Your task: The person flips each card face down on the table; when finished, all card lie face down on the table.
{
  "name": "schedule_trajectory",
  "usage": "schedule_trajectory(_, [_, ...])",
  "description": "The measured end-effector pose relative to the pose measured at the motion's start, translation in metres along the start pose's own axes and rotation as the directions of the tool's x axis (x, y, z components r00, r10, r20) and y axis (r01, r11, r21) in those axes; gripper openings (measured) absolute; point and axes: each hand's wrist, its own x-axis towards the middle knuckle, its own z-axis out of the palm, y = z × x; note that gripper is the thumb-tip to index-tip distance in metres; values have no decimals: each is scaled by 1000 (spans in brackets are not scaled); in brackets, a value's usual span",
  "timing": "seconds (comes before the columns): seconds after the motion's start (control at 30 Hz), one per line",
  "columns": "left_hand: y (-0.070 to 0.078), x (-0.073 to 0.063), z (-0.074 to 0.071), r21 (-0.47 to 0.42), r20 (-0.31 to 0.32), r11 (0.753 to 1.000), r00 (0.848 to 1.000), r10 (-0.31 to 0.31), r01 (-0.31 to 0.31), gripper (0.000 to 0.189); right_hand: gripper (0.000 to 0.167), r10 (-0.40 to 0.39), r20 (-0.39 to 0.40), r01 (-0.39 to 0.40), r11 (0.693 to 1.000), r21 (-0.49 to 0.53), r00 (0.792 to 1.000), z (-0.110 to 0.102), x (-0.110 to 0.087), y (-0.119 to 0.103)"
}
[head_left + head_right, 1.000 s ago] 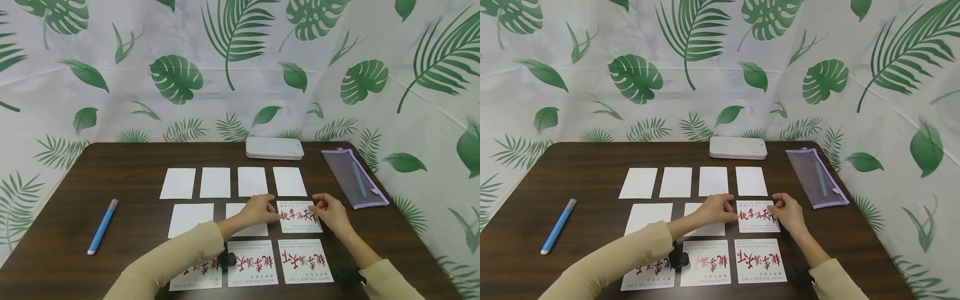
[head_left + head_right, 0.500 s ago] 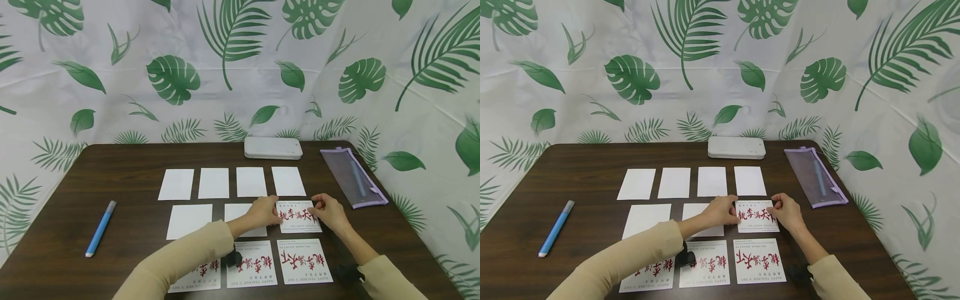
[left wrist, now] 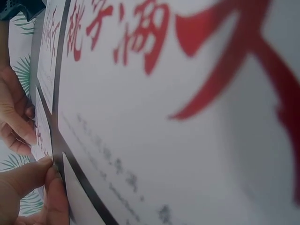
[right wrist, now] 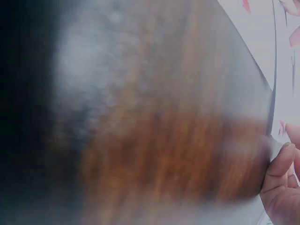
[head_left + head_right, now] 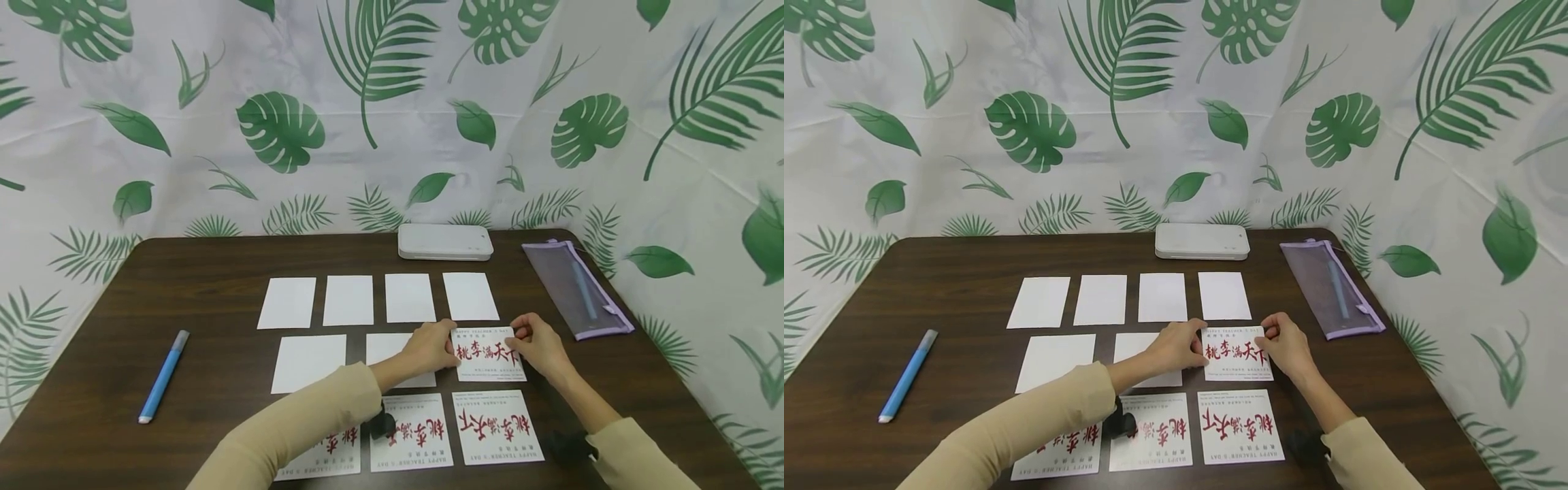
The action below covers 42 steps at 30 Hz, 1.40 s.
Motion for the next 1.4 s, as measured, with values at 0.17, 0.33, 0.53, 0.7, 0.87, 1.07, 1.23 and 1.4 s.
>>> schedule_trajectory(0.17, [0, -1, -1, -12, -4, 1000, 1000, -9, 9, 64, 25, -34, -36, 35, 999, 31, 999, 0, -3, -1])
schedule_trajectory(0.33, [-1, -2, -1, -2, -28, 1000, 1000, 3, -3, 56, 21, -64, -102, 72, 995, 73, 993, 1, -4, -2])
schedule_trajectory(0.53, [-2, -3, -5, -39, -108, 997, 992, 69, -74, 43, 20, -23, -149, 66, 953, 296, 989, 1, -2, -8])
schedule_trajectory(0.7, [-6, -3, -13, -310, -169, 945, 984, 54, -105, 28, 24, 31, -110, 20, 899, 437, 993, -2, -3, -18])
schedule_trajectory(0.87, [-10, -6, -20, -588, -139, 808, 989, -48, -43, 21, 24, 85, -42, -52, 858, 511, 995, -1, -4, -29])
schedule_trajectory(1.07, [-13, -10, -28, -700, -114, 714, 985, -131, 14, 20, 26, 58, -175, 18, 914, 406, 983, 4, -9, -46])
schedule_trajectory(1.23, [-13, -9, -34, -744, -140, 668, 974, -176, 14, 20, 23, -199, -349, 275, 944, 182, 916, 21, -20, -69])
schedule_trajectory(1.4, [-7, -8, -36, -764, -166, 645, 969, -185, -8, 20, 31, -393, -252, 429, 897, 105, 884, 43, -34, -88])
